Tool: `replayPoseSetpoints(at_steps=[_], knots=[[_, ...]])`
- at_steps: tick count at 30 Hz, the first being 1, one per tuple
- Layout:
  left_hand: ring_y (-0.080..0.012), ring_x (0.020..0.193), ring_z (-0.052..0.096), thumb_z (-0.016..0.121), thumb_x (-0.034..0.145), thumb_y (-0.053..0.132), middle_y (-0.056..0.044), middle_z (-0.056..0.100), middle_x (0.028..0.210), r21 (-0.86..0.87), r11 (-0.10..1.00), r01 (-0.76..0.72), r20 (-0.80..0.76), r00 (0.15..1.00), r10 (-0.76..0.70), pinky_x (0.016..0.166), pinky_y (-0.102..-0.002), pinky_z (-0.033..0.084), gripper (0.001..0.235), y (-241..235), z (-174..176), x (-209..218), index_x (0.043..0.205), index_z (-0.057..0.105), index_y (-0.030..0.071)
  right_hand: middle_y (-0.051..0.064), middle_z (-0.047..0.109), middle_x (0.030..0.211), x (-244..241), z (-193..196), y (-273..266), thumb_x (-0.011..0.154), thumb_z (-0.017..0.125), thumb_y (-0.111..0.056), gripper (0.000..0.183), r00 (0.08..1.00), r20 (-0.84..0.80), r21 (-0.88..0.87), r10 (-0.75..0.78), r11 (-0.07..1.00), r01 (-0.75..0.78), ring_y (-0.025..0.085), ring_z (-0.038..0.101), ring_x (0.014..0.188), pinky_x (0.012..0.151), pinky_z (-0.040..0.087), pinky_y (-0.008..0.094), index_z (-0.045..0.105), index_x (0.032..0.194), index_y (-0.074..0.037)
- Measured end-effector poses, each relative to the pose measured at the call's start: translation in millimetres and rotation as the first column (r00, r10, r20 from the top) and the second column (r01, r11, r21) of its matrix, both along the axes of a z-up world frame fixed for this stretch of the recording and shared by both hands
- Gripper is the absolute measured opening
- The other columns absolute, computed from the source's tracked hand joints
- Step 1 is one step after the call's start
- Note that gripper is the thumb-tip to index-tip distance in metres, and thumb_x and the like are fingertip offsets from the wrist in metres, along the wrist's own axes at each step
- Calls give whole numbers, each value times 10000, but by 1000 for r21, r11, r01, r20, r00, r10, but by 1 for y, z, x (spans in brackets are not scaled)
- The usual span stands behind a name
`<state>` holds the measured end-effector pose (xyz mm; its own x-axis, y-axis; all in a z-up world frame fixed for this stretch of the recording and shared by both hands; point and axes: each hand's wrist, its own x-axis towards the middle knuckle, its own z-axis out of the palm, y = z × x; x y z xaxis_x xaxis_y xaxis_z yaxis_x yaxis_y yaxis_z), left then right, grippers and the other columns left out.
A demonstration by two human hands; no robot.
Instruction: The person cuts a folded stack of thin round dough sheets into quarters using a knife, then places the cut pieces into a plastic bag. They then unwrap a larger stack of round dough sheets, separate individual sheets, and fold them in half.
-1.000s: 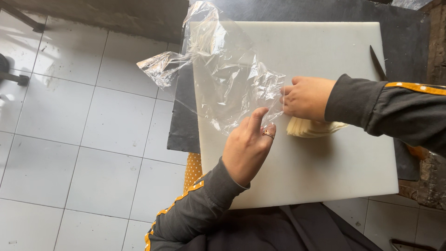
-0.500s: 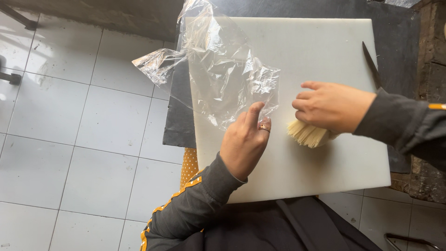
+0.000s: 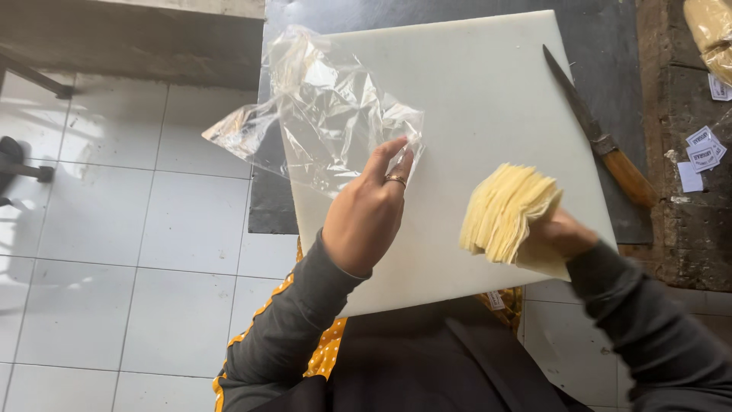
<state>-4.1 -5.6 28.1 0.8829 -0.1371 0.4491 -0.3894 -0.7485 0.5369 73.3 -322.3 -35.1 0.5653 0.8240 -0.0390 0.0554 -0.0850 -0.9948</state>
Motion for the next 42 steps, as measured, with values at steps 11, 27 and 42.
replayPoseSetpoints(at_steps=[11, 27, 42], knots=[[-415, 1229, 625, 611, 800, -57, -247, 434, 1525, -76, 967, 243, -82, 965, -249, 959, -411, 559, 630, -27, 15, -17, 1413, 486, -130, 210, 550, 1404, -54, -9, 53, 886, 740, -386, 821, 619, -769, 273, -161, 793, 545, 414, 671, 1128, 832, 606, 403, 361, 1547, -81], [-255, 968, 733, 578, 869, -96, -187, 271, 1688, 175, 931, 321, 64, 940, -336, 849, -354, 598, 608, -100, 25, -12, 1474, 515, -114, 209, 431, 1552, -31, -16, 73, 1017, 676, -162, 687, 795, 397, 290, -459, 884, 365, 333, 487, 1431, 1167, 483, 452, 283, 1563, -24], [-205, 663, 674, 531, 937, 10, -194, 297, 1676, 74, 804, 590, -107, 806, -582, 593, -335, 555, 536, -132, 6, -49, 1469, 532, -63, 169, 672, 1219, 60, 14, 99, 940, 700, -228, 486, 701, -607, 171, -375, 800, 575, 324, 753, 953, 697, 624, 313, 527, 1349, -28]])
